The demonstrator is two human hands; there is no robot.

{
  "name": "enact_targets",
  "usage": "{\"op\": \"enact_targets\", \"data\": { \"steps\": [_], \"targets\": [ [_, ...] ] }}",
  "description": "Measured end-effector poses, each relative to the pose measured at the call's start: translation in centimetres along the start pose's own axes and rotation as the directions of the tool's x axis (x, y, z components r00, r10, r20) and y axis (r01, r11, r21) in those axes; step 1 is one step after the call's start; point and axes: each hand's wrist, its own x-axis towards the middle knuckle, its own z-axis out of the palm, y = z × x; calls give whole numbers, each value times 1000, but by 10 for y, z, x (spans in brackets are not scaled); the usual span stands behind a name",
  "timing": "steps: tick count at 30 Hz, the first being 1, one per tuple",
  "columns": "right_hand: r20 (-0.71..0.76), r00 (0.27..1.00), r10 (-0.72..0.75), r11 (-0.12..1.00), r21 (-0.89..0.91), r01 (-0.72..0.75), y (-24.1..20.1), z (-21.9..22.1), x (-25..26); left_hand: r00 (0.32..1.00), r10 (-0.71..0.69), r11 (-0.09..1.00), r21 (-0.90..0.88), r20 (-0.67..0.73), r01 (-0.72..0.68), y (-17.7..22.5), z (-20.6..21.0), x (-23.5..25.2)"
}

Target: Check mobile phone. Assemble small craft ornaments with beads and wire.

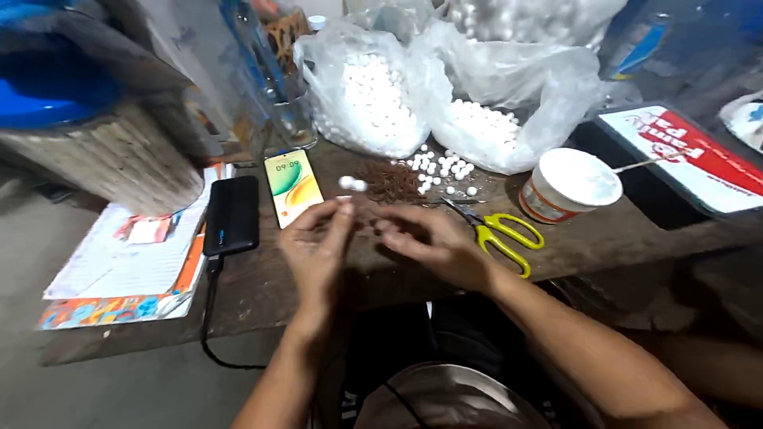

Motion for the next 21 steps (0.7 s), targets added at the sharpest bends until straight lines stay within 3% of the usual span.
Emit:
{"op": "enact_targets", "data": {
  "steps": [2,8,11,13,16,21],
  "targets": [
    [-38,999,3,999,-33,-5,9,-14,-25,995,12,1000,-8,98,-11,-9,14,-8],
    [-251,965,72,994,101,-48,35,-42,-47,989,-59,994,-85,135,71,5,60,-23],
    [-342,937,66,995,99,-34,28,-26,-15,987,116,992,-62,112,-109,20,50,-32],
    [-335,941,39,999,8,-38,17,-11,16,966,232,970,-98,117,-221,27,32,-39],
    [-230,972,51,974,-206,-99,2,22,72,962,253,966,-83,99,-245,38,-1,-50],
    [-58,928,367,718,-617,-322,-13,73,151,971,239,971,0,-15,-239,40,-49,-54]
  ]
}}
